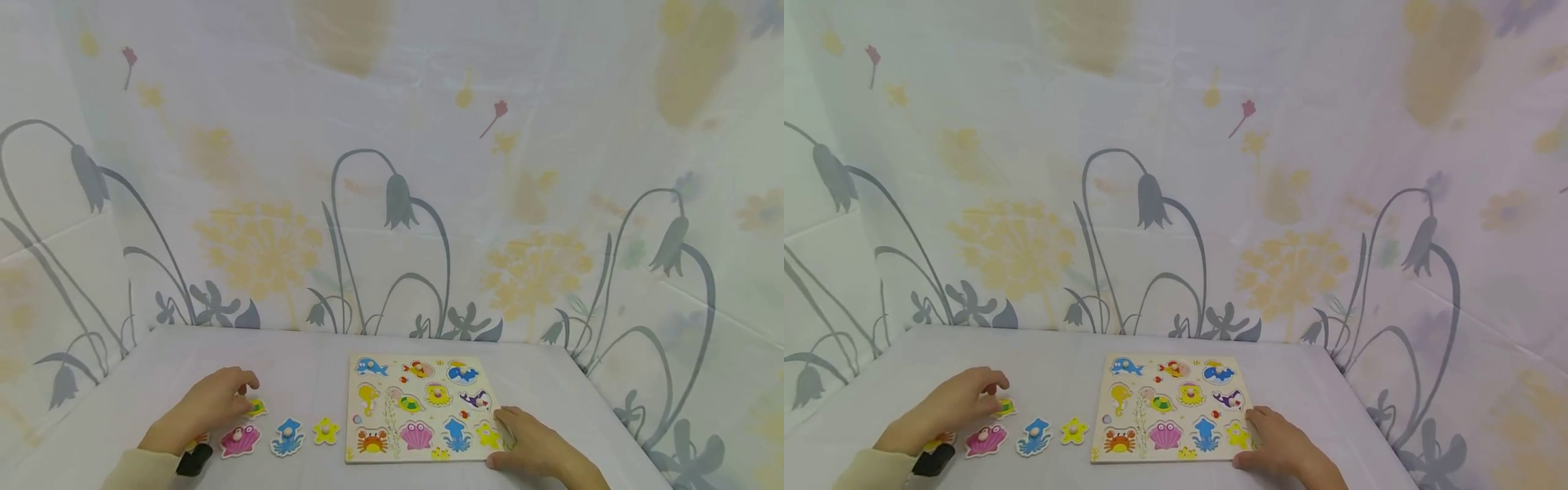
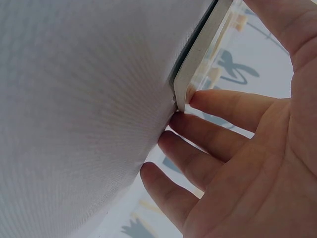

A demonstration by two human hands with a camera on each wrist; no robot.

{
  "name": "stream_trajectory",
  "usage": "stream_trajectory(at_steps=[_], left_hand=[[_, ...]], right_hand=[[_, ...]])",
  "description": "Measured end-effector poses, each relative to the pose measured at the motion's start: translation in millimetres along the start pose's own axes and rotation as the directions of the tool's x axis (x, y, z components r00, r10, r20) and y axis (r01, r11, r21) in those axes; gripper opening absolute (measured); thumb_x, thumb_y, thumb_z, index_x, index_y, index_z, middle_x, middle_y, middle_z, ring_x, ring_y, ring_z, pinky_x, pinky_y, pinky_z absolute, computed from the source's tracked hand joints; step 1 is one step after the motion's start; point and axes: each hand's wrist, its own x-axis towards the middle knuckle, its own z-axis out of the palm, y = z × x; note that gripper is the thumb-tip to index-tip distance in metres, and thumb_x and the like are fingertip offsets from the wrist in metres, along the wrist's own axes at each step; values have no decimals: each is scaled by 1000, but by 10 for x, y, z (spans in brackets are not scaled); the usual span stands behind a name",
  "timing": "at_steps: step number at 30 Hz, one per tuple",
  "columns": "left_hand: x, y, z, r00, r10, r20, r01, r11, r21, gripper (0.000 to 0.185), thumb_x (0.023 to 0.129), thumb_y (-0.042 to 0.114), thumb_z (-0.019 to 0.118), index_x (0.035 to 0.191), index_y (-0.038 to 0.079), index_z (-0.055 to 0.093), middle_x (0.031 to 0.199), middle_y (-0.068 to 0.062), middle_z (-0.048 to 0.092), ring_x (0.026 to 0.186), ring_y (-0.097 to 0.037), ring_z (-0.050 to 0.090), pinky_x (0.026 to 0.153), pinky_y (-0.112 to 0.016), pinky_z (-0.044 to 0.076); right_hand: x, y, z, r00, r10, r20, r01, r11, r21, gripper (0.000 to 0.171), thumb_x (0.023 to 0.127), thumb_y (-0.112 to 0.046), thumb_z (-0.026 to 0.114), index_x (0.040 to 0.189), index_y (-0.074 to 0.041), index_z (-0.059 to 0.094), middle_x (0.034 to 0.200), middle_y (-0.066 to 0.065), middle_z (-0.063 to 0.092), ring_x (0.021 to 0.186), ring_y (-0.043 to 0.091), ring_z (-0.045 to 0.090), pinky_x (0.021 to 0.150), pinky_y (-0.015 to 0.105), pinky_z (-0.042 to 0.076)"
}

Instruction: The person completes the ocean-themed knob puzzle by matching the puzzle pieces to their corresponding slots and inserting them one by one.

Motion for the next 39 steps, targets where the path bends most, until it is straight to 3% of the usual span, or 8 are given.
stream_trajectory(at_steps=[4,17,25,39], left_hand=[[-2,-16,20,999,-31,26,31,999,-20,21,74,9,74,94,13,68,77,2,51,74,-17,46,70,-38,43],[0,-16,103,999,-41,23,41,999,6,11,79,6,71,84,15,67,75,3,50,72,-16,46,71,-39,45],[13,-16,121,998,-49,26,48,999,12,9,81,5,70,84,14,69,76,2,52,73,-16,48,75,-41,48],[16,-13,122,998,-64,28,63,998,22,6,81,7,72,85,11,69,75,2,51,71,-16,46,73,-39,46]], right_hand=[[10,4,10,1000,11,6,-11,1000,-2,94,59,-57,82,131,-3,54,137,21,47,126,42,41,99,62,32],[11,6,-14,1000,-4,7,4,1000,-6,95,60,-58,81,132,-3,53,137,21,46,127,42,41,99,62,31],[16,-2,-9,1000,17,16,-17,1000,-10,94,59,-57,82,132,-3,53,136,21,47,126,42,41,98,63,31],[-17,-3,-21,1000,-21,5,21,1000,9,93,61,-55,81,132,-2,53,137,22,46,127,44,40,99,62,31]])
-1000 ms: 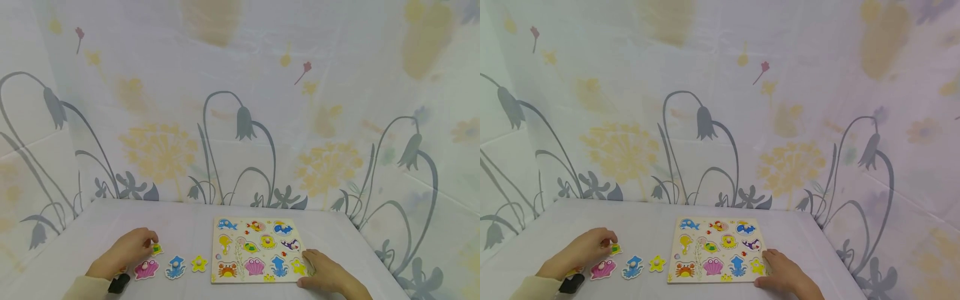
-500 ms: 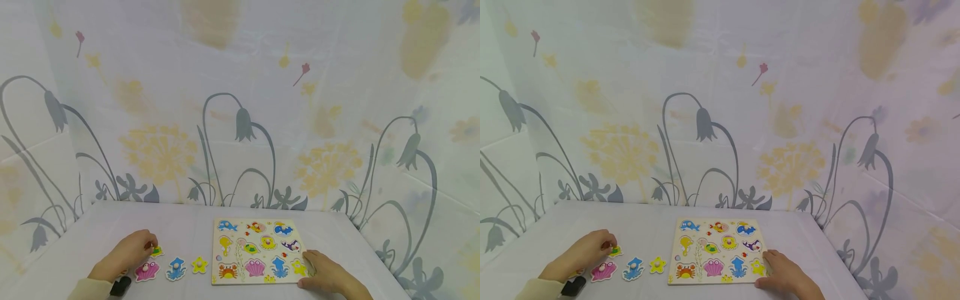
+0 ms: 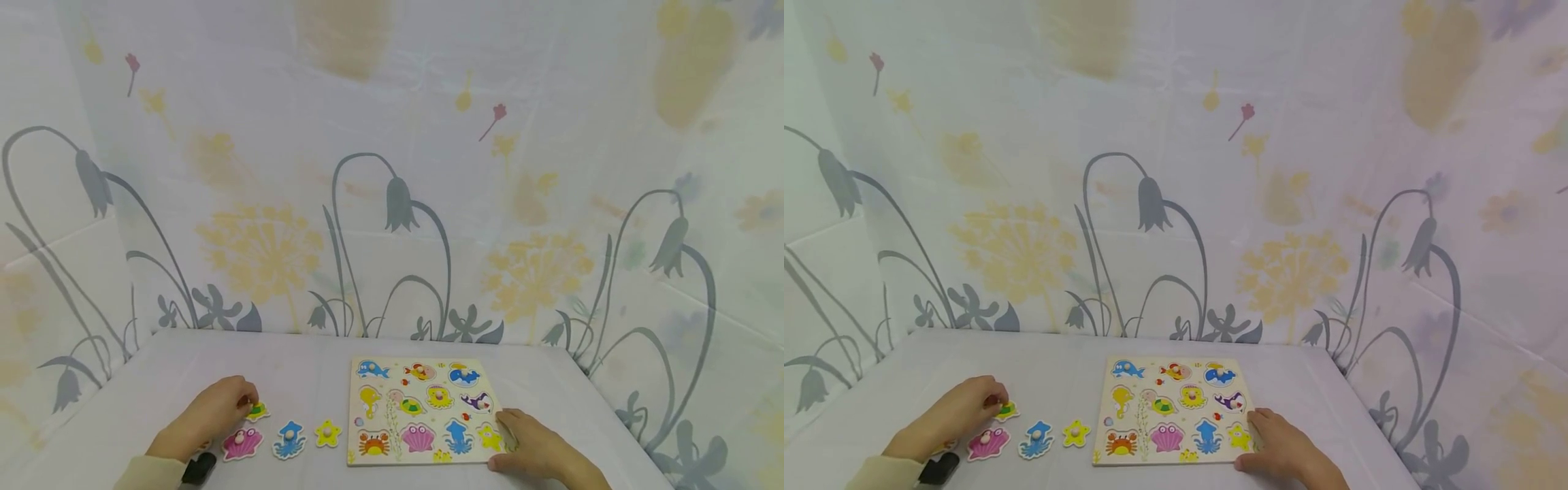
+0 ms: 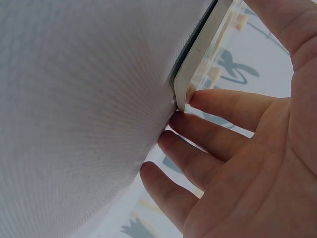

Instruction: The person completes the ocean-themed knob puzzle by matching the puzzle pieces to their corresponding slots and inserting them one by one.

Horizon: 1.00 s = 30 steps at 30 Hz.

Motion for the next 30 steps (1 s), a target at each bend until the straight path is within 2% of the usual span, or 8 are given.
stream_trajectory(at_steps=[4,7,19,23,30], left_hand=[[-5,25,-6,1000,17,-15,-17,1000,1,7,81,6,71,85,12,69,75,2,51,72,-15,46,73,-39,46],[-3,74,-6,998,56,-35,-56,998,-6,6,81,6,71,85,11,70,75,3,50,71,-14,45,72,-38,46],[62,403,43,985,168,-46,-168,986,-5,9,81,7,71,83,15,69,72,8,48,70,-11,44,68,-31,45],[137,538,98,971,232,-53,-232,973,3,7,81,7,70,83,14,70,72,9,48,69,-10,43,67,-30,45],[299,857,199,938,341,-62,-341,940,6,5,82,11,70,86,14,72,74,12,50,69,-7,43,64,-27,44]], right_hand=[[8,8,19,1000,10,3,-10,1000,-1,92,61,-56,81,132,-4,53,137,21,46,127,43,40,99,62,32],[13,8,24,1000,15,2,-15,1000,-8,93,60,-56,81,132,-4,53,137,21,46,126,43,41,98,63,32],[12,-2,17,1000,20,2,-20,1000,-7,93,60,-57,81,132,-4,53,138,21,46,127,43,41,98,63,32],[20,-12,25,999,38,12,-38,999,-6,93,60,-57,81,132,-4,54,137,20,46,126,42,42,99,63,31],[13,-14,16,999,34,8,-34,999,-7,93,60,-56,82,132,-4,53,137,20,46,126,42,41,99,63,31]])
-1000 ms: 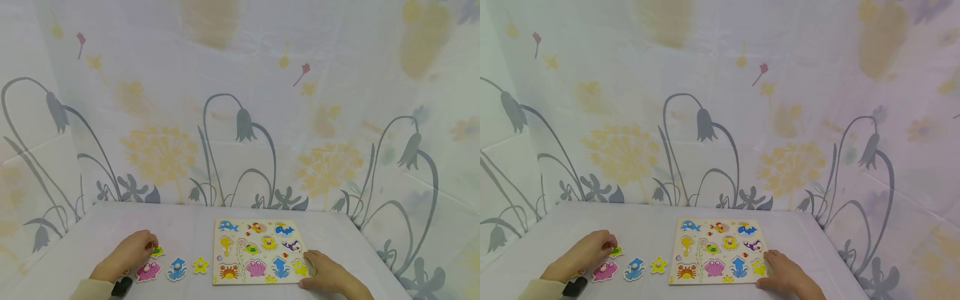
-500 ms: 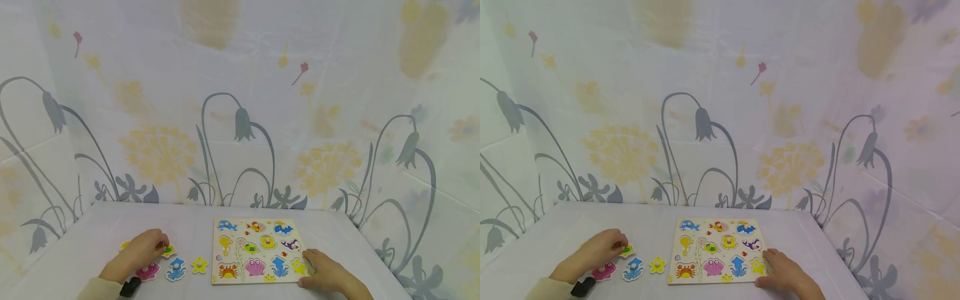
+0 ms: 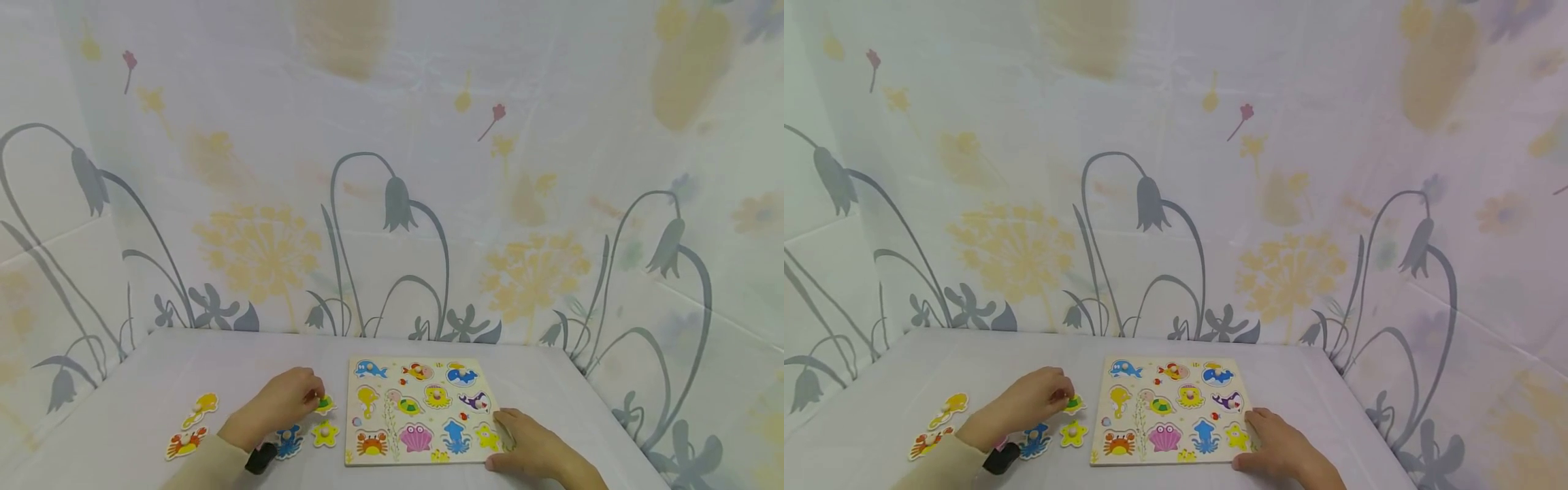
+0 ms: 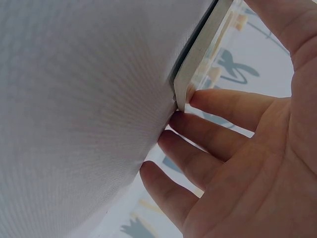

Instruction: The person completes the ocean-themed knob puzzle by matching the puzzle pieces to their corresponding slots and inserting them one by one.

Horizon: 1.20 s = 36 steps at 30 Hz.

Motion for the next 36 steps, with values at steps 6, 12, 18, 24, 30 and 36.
stream_trajectory(at_steps=[6,12,18,24,30,36], left_hand=[[201,244,60,996,91,11,-91,995,-36,5,84,10,69,86,13,72,76,11,53,70,-6,44,66,-26,44],[388,407,201,988,153,24,-151,987,-54,4,86,13,68,86,15,72,79,13,54,73,-4,46,70,-26,45],[575,576,320,983,178,54,-173,981,-86,5,86,13,67,87,14,72,79,14,59,73,-3,46,69,-23,44],[728,720,425,983,166,79,-162,985,-59,7,85,11,67,88,15,72,81,12,59,71,-3,47,70,-21,45],[863,819,522,979,183,95,-181,983,-30,8,85,11,67,84,17,72,80,11,60,72,-4,49,72,-22,45],[949,861,603,978,176,111,-174,984,-21,8,85,10,67,84,16,72,82,10,64,74,-4,50,77,-23,46]], right_hand=[[-4,34,3,999,-33,-11,33,999,-3,92,62,-56,81,132,-4,53,138,20,46,127,42,41,99,62,31],[-16,18,-13,999,-35,-8,35,999,4,92,62,-56,81,131,-3,54,137,21,46,127,43,41,99,62,31],[-26,11,-9,999,-36,-15,36,999,-4,91,62,-56,81,131,-4,54,137,20,47,126,42,41,98,63,32],[-16,21,-17,999,-50,-16,50,999,-6,91,62,-56,80,132,-3,53,137,20,46,127,42,41,99,62,32],[-13,40,-17,997,-69,-24,69,998,-3,92,62,-56,80,132,-2,53,137,21,46,127,43,40,98,62,32],[-17,36,-15,997,-69,-27,69,998,-3,92,62,-56,80,131,-2,53,137,21,46,127,43,41,98,62,32]])
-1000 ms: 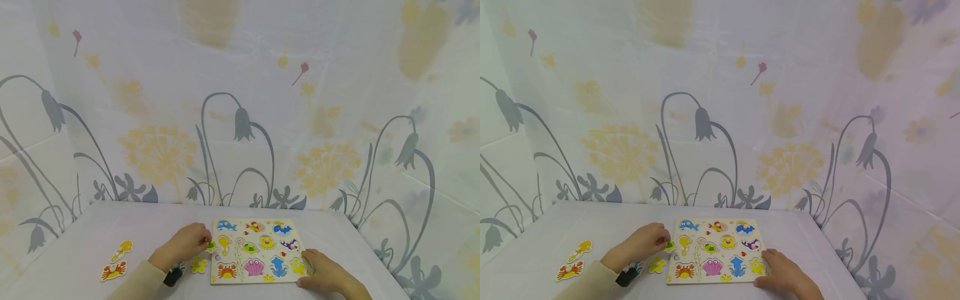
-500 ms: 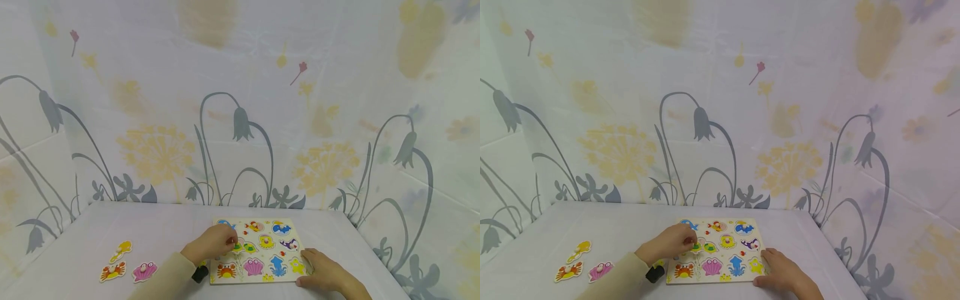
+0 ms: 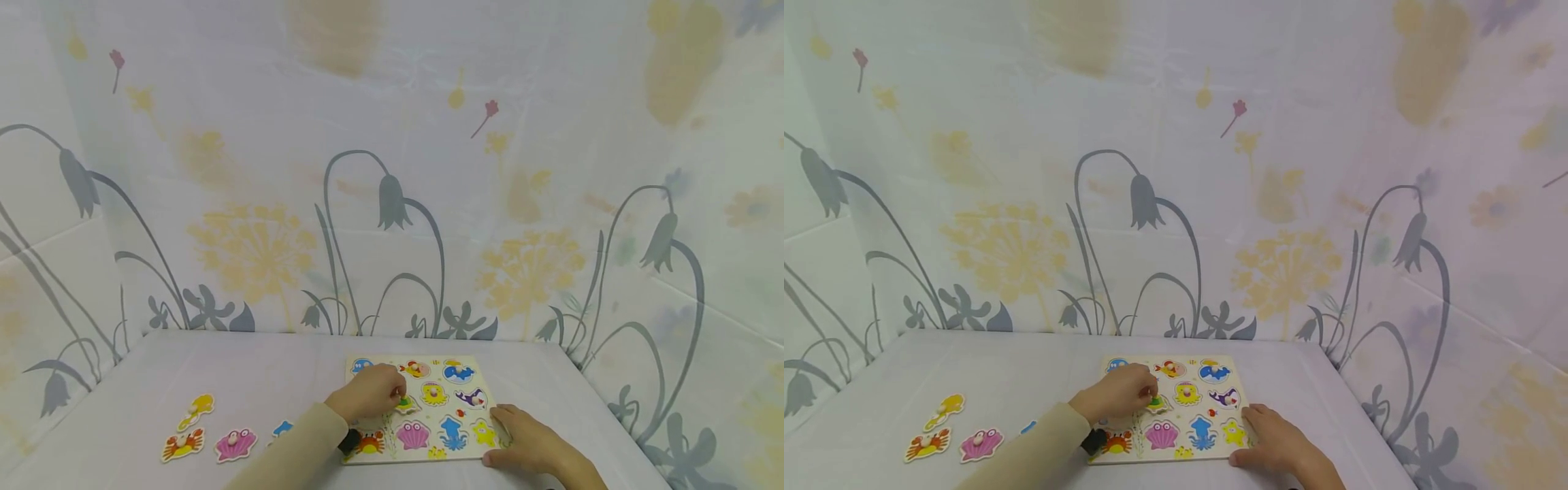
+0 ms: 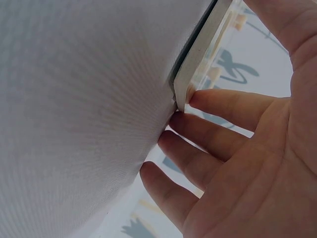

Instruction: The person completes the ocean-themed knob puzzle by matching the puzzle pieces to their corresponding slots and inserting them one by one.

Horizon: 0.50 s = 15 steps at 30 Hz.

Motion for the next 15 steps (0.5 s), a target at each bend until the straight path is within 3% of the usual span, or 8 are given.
stream_trajectory(at_steps=[15], left_hand=[[113,37,67,997,-51,54,50,998,27,6,86,14,68,84,18,72,80,13,60,74,-5,49,76,-23,46]], right_hand=[[7,-2,7,1000,15,4,-15,1000,-5,92,62,-56,81,132,-4,53,138,20,46,128,42,40,99,62,32]])
